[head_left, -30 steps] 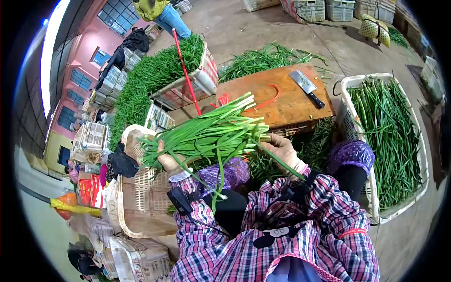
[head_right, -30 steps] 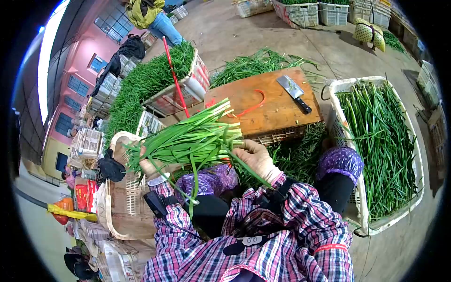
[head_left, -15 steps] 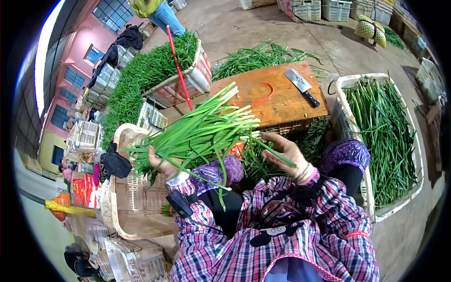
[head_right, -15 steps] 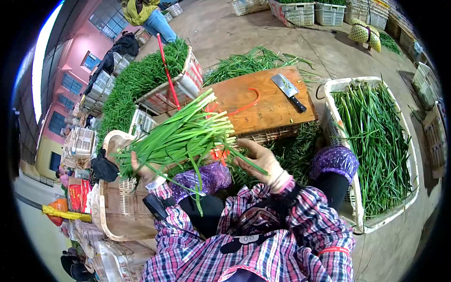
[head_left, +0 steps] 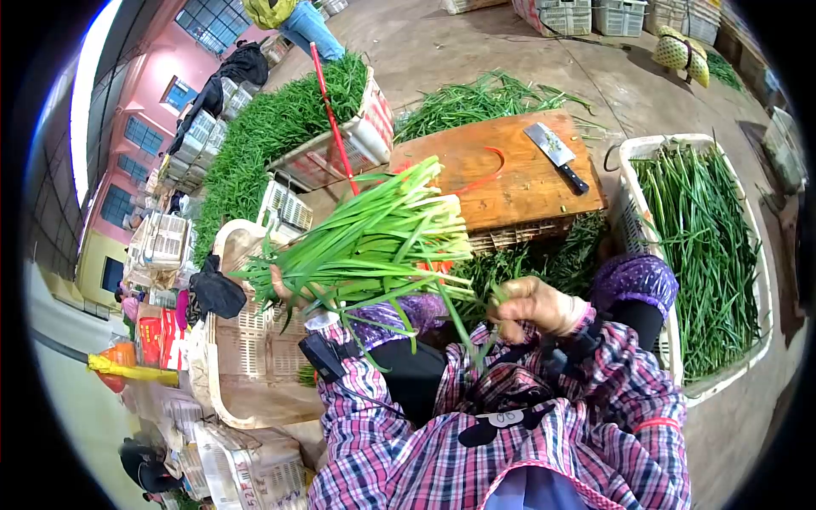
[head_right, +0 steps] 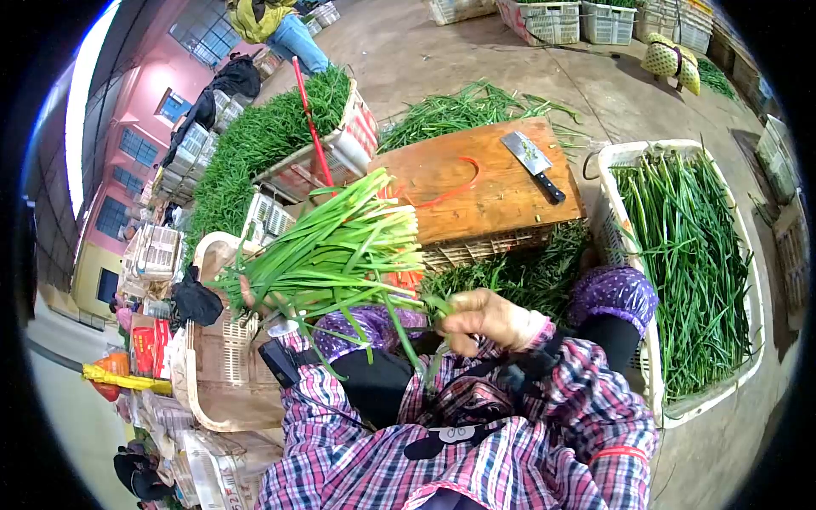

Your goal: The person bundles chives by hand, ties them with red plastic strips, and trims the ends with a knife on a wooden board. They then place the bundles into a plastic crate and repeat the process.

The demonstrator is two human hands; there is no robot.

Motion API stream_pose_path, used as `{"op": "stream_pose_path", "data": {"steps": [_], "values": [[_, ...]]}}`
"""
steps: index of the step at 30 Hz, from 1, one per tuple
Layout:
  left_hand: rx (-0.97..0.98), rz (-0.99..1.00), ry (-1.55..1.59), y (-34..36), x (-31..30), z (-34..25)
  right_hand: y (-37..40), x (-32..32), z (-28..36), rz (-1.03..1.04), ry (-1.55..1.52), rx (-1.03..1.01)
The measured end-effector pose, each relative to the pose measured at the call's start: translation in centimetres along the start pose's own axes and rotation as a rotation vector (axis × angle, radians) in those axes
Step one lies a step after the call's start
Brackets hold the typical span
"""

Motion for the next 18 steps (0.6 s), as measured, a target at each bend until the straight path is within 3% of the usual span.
{"op": "stream_pose_path", "data": {"steps": [2, 3, 4, 6, 7, 8, 10, 11, 12, 13, 14, 15, 16, 17, 18], "values": [[0.049, 0.005, -0.144, 0.1, 0.5, -0.9, 2.2, -2.6, -0.7, -0.125, 0.167, 0.275], [0.055, 0.003, -0.147, 0.1, 0.5, -1.2, 2.9, -4.3, -1.2, -0.172, 0.423, 0.378], [0.005, 0.081, -0.110, 0.1, 1.1, -1.1, 2.8, -4.7, 1.2, -0.119, 1.283, 0.186], [-0.100, 0.237, -0.032, 0.2, 2.0, -0.8, 3.9, -5.2, 2.7, -0.162, 1.719, 0.453], [-0.097, 0.237, -0.033, 0.0, 3.2, -0.6, 3.7, -4.3, 3.9, -0.186, 1.682, 0.315], [-0.110, 0.240, -0.064, 0.1, 4.3, -0.2, 3.5, -3.4, 4.6, -0.182, 1.681, 0.317], [-0.143, 0.246, -0.125, 0.4, 6.2, 0.8, 1.9, -0.4, 7.8, -0.404, 1.297, -0.033], [0.018, 0.114, -0.278, 0.1, 4.5, -0.1, 1.0, 0.7, 8.6, -0.441, 1.301, -0.127], [0.014, 0.117, -0.279, -0.1, 4.7, 0.2, 0.2, 1.6, 9.3, -0.477, 1.304, -0.223], [0.147, -0.105, -0.347, -0.2, 3.7, -0.3, -0.8, 1.9, 9.6, -0.505, 1.337, -0.270], [0.282, -0.328, -0.410, 0.1, 2.9, -0.9, -2.2, 1.1, 9.0, -0.499, 1.389, -0.222], [0.273, -0.135, -0.331, -0.3, 4.9, 0.1, -3.5, 0.4, 8.6, -0.501, 1.437, -0.107], [0.273, -0.134, -0.331, -0.2, 6.5, 0.9, -4.5, 0.0, 8.3, -0.502, 1.483, 0.011], [0.290, -0.234, -0.363, 0.1, 7.5, 1.3, -5.4, 0.0, 8.0, -0.461, 1.464, 0.091], [0.309, -0.335, -0.394, 0.5, 8.3, 1.7, -6.2, -0.5, 7.0, -0.414, 1.410, 0.038]]}}
Point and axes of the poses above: each hand's wrist, its own y-axis away from the middle knuckle, its own x-axis out of the palm, z = x × y, the point moved 7 cm from there along -y, towards the middle knuckle, and after that the axes turned 8 degrees about -y, right-handed, at the moved point
